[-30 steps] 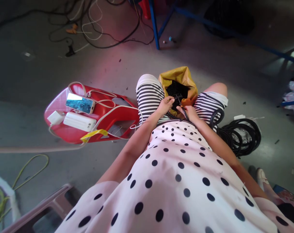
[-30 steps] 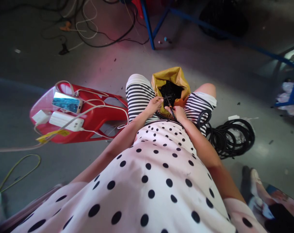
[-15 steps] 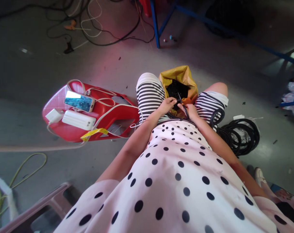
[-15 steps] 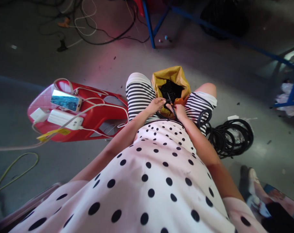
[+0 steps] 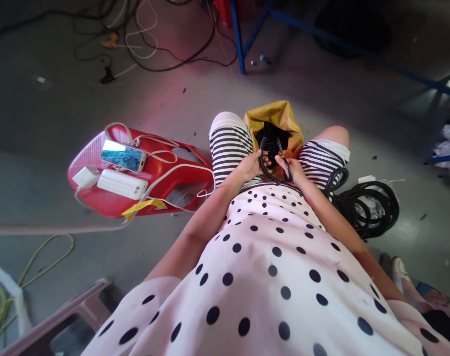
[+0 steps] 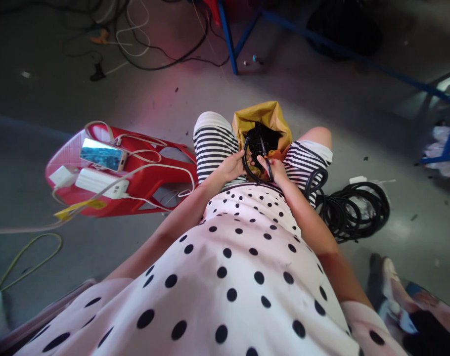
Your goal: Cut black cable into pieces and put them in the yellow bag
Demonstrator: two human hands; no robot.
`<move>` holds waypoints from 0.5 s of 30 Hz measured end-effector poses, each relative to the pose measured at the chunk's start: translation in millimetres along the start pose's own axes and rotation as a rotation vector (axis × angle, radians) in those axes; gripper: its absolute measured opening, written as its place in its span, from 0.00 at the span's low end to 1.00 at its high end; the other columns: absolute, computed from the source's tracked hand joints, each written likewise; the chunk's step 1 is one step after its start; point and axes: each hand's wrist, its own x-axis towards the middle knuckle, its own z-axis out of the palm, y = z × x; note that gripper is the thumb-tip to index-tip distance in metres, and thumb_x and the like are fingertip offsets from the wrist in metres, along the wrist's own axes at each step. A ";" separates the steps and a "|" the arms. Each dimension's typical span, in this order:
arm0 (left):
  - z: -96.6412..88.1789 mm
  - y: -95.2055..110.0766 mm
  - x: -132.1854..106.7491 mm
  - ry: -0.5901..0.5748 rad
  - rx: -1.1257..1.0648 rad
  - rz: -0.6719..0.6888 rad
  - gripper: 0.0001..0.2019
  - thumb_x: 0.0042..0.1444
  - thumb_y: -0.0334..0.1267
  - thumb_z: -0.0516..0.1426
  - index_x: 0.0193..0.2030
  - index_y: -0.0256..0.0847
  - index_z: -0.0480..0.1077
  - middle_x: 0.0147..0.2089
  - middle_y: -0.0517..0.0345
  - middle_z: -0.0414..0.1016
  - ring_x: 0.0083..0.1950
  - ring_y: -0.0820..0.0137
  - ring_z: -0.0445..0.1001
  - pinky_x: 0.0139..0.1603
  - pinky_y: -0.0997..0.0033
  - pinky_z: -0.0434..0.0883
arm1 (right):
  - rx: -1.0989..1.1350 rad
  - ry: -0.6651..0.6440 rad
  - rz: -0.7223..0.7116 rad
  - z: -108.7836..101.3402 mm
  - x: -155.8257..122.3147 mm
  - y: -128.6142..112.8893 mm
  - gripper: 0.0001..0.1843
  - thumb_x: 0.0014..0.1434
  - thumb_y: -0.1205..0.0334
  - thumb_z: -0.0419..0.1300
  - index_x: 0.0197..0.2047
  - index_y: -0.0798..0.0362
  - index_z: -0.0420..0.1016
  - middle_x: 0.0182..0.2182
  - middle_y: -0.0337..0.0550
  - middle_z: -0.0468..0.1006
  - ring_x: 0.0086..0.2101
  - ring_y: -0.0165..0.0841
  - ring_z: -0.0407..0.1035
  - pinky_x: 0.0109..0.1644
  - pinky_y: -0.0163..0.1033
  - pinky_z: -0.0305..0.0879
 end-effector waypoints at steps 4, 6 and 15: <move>6.5 -1.6 -1.6 -0.018 0.013 -0.003 0.15 0.74 0.51 0.60 0.44 0.41 0.71 0.26 0.65 0.68 0.26 0.72 0.71 0.36 0.69 0.78 | -0.027 -0.029 -0.010 -1.9 -2.8 -4.7 0.42 0.56 0.13 0.62 0.26 0.47 0.66 0.20 0.43 0.72 0.22 0.37 0.69 0.28 0.43 0.68; 10.5 -2.1 -1.6 0.026 0.026 0.052 0.16 0.75 0.52 0.58 0.41 0.42 0.69 0.23 0.70 0.59 0.20 0.75 0.61 0.30 0.74 0.73 | -0.036 -0.042 -0.015 -2.1 -5.2 -8.8 0.42 0.56 0.13 0.62 0.26 0.47 0.67 0.20 0.44 0.72 0.23 0.38 0.70 0.30 0.44 0.69; 18.2 -1.5 -4.5 0.170 0.330 0.350 0.17 0.73 0.48 0.63 0.39 0.44 0.62 0.20 0.77 0.51 0.17 0.82 0.51 0.22 0.82 0.59 | -0.082 -0.076 -0.079 -4.1 -15.1 -17.4 0.44 0.58 0.11 0.54 0.28 0.47 0.67 0.23 0.43 0.73 0.25 0.37 0.69 0.31 0.43 0.67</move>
